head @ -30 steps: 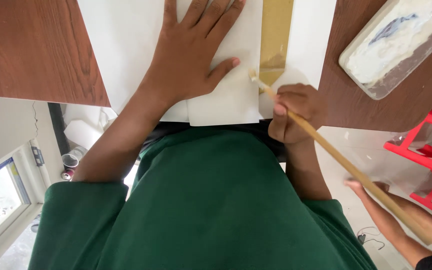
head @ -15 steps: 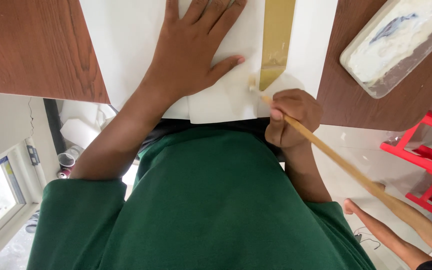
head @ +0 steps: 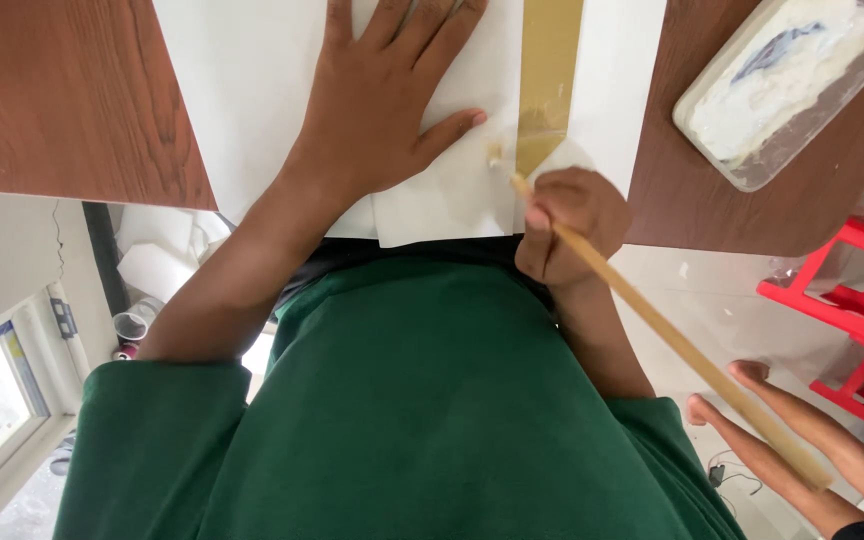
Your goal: The person aligns a white paper sheet over a gold strip on a table, then uses a brush to apply white adhesive from a plastic container onto the paper. They press the paper down and fold a corner to form a crease, then apply more adhesive to the folded area.
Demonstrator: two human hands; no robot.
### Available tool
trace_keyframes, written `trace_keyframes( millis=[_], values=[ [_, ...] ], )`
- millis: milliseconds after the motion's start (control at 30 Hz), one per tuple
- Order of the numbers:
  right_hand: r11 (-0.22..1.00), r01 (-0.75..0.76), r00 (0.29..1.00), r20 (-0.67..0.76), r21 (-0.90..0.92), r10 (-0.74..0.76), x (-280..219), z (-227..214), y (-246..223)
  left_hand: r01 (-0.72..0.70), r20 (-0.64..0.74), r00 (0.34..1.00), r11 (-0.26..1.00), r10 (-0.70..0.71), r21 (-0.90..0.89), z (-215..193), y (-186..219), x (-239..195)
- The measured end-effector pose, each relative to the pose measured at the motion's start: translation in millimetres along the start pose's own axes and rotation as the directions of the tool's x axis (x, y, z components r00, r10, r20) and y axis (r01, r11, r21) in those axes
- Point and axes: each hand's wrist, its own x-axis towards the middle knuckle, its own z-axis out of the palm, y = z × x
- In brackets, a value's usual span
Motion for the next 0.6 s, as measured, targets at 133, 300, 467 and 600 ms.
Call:
trace_keyframes(
  millis=[133, 300, 467, 600],
  values=[
    [0.972, 0.194, 0.965, -0.203, 0.131, -0.166, -19.6, 6.1, 3.0, 0.002, -0.001, 1.000, 0.999, -0.002, -0.040, -1.1, -0.2, 0.2],
    [0.968, 0.133, 0.986, -0.131, 0.210, -0.107, -22.3, -0.9, -2.1, -0.009, -0.007, 1.000, 0.999, 0.009, -0.033, -1.0, 0.1, -1.2],
    [0.983, 0.080, 0.918, -0.396, 0.167, -0.008, -12.4, 6.0, -7.9, -0.021, -0.013, 1.000, 0.999, 0.020, -0.043, -4.5, 0.1, 0.8],
    [0.990, -0.067, 0.997, 0.015, -0.127, 0.070, -0.4, -8.0, -19.1, -0.024, -0.039, 0.999, 0.998, 0.022, -0.064, -4.6, 0.5, 1.8]
  ],
)
